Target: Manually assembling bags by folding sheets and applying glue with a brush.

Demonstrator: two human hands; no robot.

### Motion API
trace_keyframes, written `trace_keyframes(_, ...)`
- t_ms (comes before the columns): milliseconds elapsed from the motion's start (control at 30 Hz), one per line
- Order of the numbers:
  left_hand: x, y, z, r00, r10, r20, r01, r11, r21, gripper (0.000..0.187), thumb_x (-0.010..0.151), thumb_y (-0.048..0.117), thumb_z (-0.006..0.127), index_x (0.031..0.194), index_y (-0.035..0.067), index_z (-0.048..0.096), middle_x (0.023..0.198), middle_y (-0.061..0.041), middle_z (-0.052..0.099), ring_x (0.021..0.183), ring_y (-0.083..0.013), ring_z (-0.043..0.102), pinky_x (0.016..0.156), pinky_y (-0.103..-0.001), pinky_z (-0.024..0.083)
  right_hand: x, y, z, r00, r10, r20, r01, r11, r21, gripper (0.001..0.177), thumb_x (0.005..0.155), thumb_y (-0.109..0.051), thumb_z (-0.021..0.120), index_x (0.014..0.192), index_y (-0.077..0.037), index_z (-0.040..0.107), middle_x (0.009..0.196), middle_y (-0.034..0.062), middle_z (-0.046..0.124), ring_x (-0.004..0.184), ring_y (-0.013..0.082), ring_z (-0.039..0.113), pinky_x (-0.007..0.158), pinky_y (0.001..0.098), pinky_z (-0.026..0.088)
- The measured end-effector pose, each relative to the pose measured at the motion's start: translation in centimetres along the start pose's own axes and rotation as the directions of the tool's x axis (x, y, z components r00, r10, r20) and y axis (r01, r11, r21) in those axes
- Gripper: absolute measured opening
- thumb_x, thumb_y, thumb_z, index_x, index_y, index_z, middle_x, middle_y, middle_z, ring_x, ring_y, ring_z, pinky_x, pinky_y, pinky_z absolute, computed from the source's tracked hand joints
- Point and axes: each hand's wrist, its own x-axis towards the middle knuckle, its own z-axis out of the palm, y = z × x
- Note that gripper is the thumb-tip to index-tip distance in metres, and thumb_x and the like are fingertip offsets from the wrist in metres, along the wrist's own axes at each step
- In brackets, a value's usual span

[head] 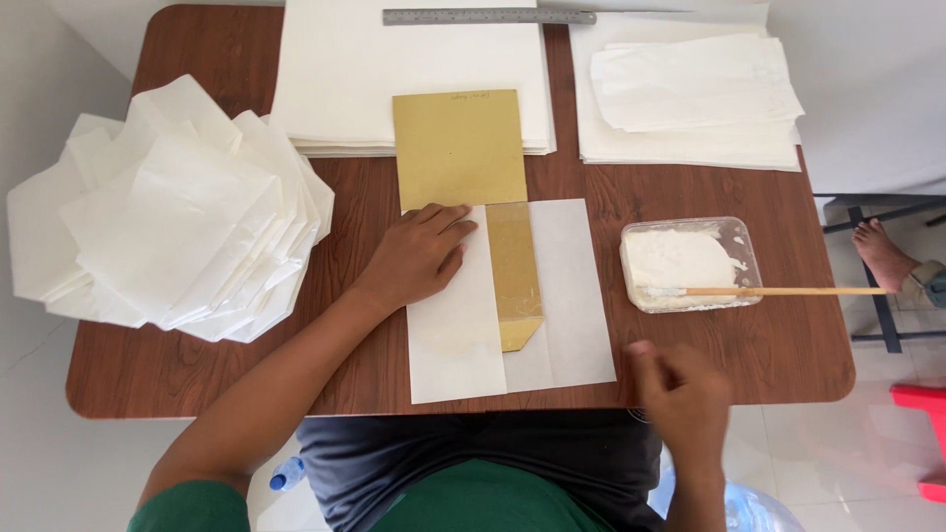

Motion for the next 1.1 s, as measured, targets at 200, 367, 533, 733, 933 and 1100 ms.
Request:
trace_keyframes(200, -0.1, -0.4, -0.9, 0.989, 0.005, 0.146, 0.006, 0.997, -0.074, 0.032, 0.102, 0.023, 0.057, 0.129, 0.007, 0.065, 0.146, -0.010, 0.058, 0.123, -0.0291, 0.058, 0.094, -0.048, 0.052, 4.1, 5.1, -3.2, 0.771, 0.557, -0.308, -0.446, 0.818, 0.364, 0.024, 0.111, -0.028, 0.053, 0.116, -0.010, 0.068, 0.097, 0.0020, 0.064, 0.087, 0.0144, 0.059, 0.078, 0.0310, 0.047)
trace_keyframes(367, 0.3, 0.0, -1.9, 0.951, -0.069, 0.300, 0.090, 0.994, -0.058, 0.044, 0.104, 0.034, 0.050, 0.140, 0.010, 0.058, 0.154, -0.009, 0.051, 0.132, -0.0303, 0.051, 0.099, -0.051, 0.049, 8.8, 5.3, -4.6, 0.605, 0.796, 0.031, -0.665, 0.483, 0.570, 0.039, 0.111, -0.052, 0.051, 0.105, -0.014, 0.060, 0.061, -0.0043, 0.033, 0.048, 0.0080, 0.029, 0.046, 0.0266, 0.028)
trace_keyframes(533, 0.4, 0.0, -2.4, 0.948, -0.066, 0.312, 0.087, 0.995, -0.055, 0.044, 0.104, 0.033, 0.051, 0.142, 0.011, 0.058, 0.156, -0.007, 0.050, 0.133, -0.0289, 0.051, 0.101, -0.051, 0.048, 11.0, 6.6, -3.8, 0.611, 0.789, -0.065, -0.621, 0.528, 0.579, 0.034, 0.106, -0.039, 0.064, 0.082, -0.017, 0.055, 0.058, -0.0056, 0.035, 0.048, 0.0077, 0.031, 0.043, 0.0249, 0.029)
trace_keyframes(733, 1.4, 0.6, -3.0, 0.955, -0.047, 0.294, 0.060, 0.998, -0.035, 0.040, 0.102, 0.030, 0.057, 0.137, 0.011, 0.063, 0.153, -0.007, 0.055, 0.129, -0.0268, 0.055, 0.101, -0.048, 0.048, 12.0, 7.2, -4.0, 0.691, 0.637, -0.342, -0.299, 0.682, 0.668, 0.041, 0.115, -0.040, 0.047, 0.086, -0.012, 0.057, 0.059, -0.0028, 0.037, 0.050, 0.0059, 0.035, 0.042, 0.0238, 0.031)
trace_keyframes(933, 2.4, 0.9, -3.4, 0.971, -0.035, 0.235, 0.049, 0.997, -0.055, 0.035, 0.100, 0.025, 0.065, 0.132, 0.011, 0.069, 0.145, -0.004, 0.063, 0.118, -0.0272, 0.062, 0.099, -0.044, 0.051, 14.7, 5.1, -6.3, 0.696, 0.348, -0.629, 0.116, 0.809, 0.576, 0.050, 0.111, -0.049, 0.046, 0.087, -0.006, 0.055, 0.070, 0.0019, 0.046, 0.053, 0.0080, 0.037, 0.047, 0.0234, 0.027)
trace_keyframes(1100, 3.6, 0.6, -3.6, 0.977, 0.015, 0.212, 0.010, 0.993, -0.116, 0.031, 0.099, 0.017, 0.071, 0.128, 0.006, 0.073, 0.138, -0.009, 0.067, 0.108, -0.0267, 0.065, 0.095, -0.042, 0.053, 14.3, 3.7, -6.9, 0.674, 0.342, -0.655, 0.132, 0.816, 0.562, 0.052, 0.108, -0.055, 0.038, 0.093, -0.006, 0.050, 0.072, 0.0029, 0.038, 0.050, 0.0084, 0.026, 0.043, 0.0242, 0.021)
